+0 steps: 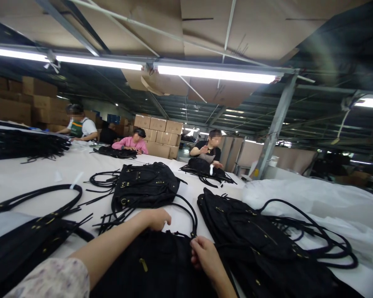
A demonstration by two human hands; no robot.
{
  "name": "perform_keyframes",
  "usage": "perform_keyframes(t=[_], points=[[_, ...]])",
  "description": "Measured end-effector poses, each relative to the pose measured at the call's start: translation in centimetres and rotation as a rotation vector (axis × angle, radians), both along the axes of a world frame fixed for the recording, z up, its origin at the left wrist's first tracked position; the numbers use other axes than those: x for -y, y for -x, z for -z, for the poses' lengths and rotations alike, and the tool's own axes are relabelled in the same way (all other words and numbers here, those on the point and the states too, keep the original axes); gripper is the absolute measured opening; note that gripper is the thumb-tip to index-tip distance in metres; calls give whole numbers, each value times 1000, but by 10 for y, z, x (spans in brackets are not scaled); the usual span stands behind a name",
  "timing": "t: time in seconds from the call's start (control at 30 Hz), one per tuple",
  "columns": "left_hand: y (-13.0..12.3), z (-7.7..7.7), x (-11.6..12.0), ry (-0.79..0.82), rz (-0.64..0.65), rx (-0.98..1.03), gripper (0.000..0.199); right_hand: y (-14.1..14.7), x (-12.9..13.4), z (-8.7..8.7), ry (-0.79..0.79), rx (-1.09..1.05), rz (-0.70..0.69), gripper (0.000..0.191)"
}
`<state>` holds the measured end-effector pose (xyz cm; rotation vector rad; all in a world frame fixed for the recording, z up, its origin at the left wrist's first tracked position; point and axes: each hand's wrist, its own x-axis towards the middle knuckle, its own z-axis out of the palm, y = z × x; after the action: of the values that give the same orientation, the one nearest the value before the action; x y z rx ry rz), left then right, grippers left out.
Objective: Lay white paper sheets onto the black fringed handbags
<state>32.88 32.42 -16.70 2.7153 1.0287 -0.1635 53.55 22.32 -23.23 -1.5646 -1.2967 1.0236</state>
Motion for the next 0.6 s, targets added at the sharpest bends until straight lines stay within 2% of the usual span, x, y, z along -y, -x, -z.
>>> perform_keyframes(t=[0.17, 0.27, 0.33, 0.43, 0.53, 0.6], points=[[-8, 11, 18, -33, 72, 71, 69, 2, 2, -2, -1, -88, -48, 25], [-15, 18, 14, 18, 113, 157, 70, -1, 3, -2, -45, -163, -89, 34], [-19, 26, 8, 59, 138, 221, 61, -2, 4, -2, -65, -218, -109, 41], [-24, 41, 4, 90, 131, 329, 38, 2, 6, -6, -82, -291, -115, 49], [-28, 58, 7, 73, 19, 463, 17, 5, 8, -10, -92, -344, -92, 54], [-29, 65, 9, 49, -100, 576, 10, 2, 8, -11, -108, -407, -19, 54]])
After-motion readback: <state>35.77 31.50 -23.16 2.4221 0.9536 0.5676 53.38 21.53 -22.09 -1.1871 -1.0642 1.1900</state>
